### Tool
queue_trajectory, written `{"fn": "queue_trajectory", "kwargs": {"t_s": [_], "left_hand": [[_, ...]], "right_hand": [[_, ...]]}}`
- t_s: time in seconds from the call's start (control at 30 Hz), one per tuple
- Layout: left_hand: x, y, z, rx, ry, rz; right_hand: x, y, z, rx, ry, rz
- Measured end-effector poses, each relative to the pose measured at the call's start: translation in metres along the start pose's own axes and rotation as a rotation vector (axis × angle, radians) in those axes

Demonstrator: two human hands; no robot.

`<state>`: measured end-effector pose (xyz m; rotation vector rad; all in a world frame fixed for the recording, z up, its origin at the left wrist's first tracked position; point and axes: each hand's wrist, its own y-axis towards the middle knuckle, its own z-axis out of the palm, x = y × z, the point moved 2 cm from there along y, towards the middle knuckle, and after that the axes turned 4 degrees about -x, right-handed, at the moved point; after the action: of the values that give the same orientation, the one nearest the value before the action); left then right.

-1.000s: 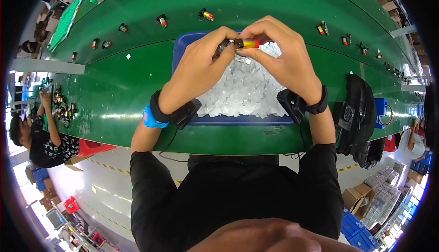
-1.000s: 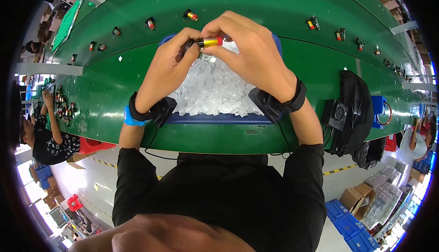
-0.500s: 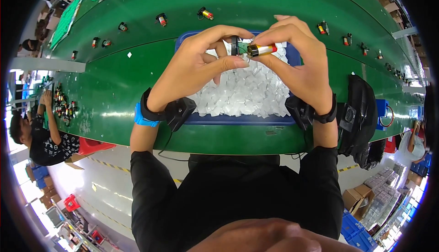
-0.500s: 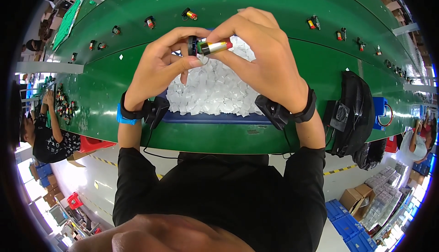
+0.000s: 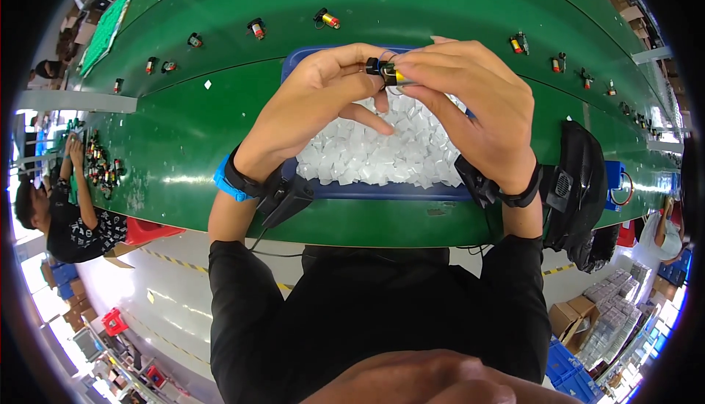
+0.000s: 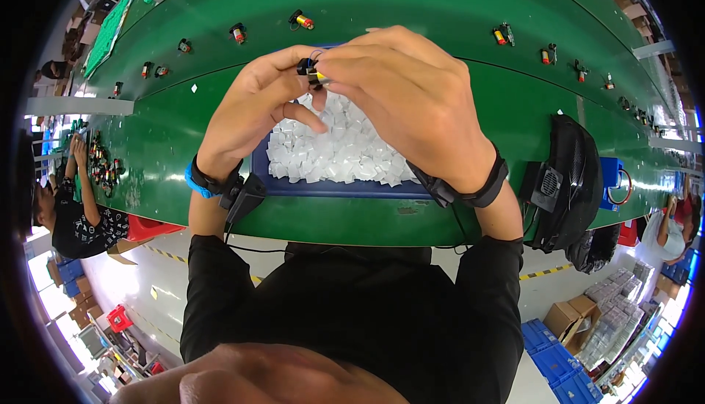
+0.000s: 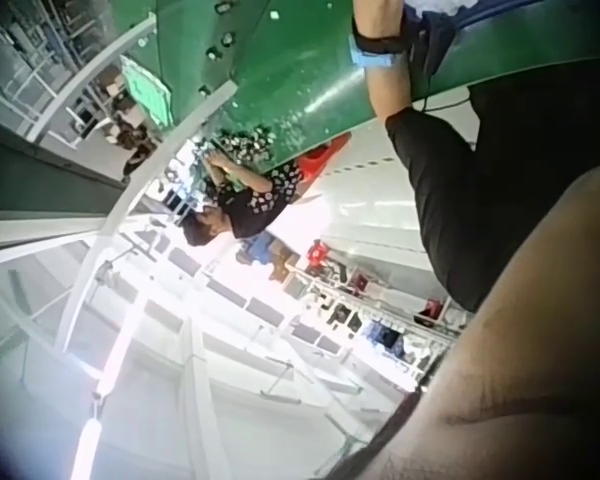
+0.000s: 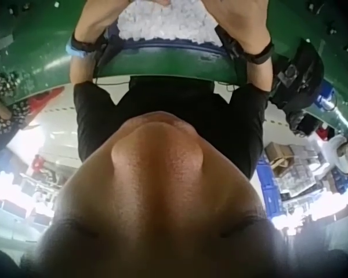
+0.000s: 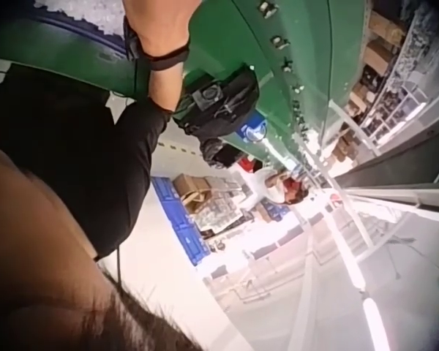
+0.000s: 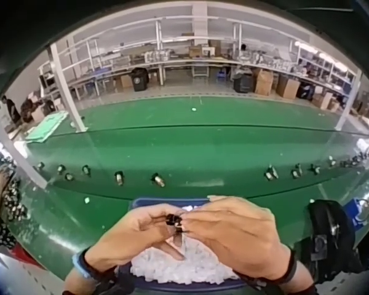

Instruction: The person assembles electronic components by picking up a circuit board and a battery, applying a small white adhesive strip, and pressing the components together. They then wrap the wires around the assembly and place the completed unit onto the green workbench.

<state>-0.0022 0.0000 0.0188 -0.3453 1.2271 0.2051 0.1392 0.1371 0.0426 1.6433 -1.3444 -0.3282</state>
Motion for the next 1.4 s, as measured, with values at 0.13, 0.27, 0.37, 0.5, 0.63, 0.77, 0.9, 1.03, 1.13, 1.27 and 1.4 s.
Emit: {"fn": "queue_trajectory", "kwargs": {"t_s": [0.13,0.27,0.37,0.5,0.63,0.77,0.9,1.03,1.13,1.27,1.4], "left_hand": [[0.004,-0.001,-0.005,-0.026,0.095,0.084],[0.008,-0.001,-0.004,-0.037,0.219,0.169],[0.002,-0.003,-0.006,-0.005,0.278,0.188],[0.000,-0.002,-0.006,0.056,0.296,0.157],[0.003,0.000,-0.006,0.018,0.221,0.171],[0.003,0.000,-0.003,-0.015,0.131,0.334],[0.005,0.003,0.000,-0.089,0.114,0.530],[0.008,0.003,0.001,-0.123,0.197,0.611],[0.008,0.002,0.002,-0.157,0.308,0.655],[0.004,-0.003,0.005,-0.260,0.711,0.917],[0.002,-0.003,0.005,-0.300,0.923,1.167]], "right_hand": [[-0.004,-0.002,0.004,-0.009,-0.102,-0.073],[-0.007,0.000,0.005,0.010,-0.178,-0.133],[-0.008,0.002,0.003,0.021,-0.189,-0.138],[-0.010,0.001,0.004,0.014,-0.170,-0.139],[-0.002,0.007,0.001,-0.037,-0.158,-0.126],[0.001,0.007,-0.009,-0.063,-0.054,0.106],[-0.006,-0.003,-0.005,-0.044,0.183,0.352],[-0.002,-0.003,0.007,-0.065,0.247,0.388],[-0.002,-0.003,0.008,-0.107,0.296,0.415],[0.000,-0.003,0.005,-0.020,0.355,0.494],[0.001,-0.002,0.004,0.019,0.421,0.536]]}}
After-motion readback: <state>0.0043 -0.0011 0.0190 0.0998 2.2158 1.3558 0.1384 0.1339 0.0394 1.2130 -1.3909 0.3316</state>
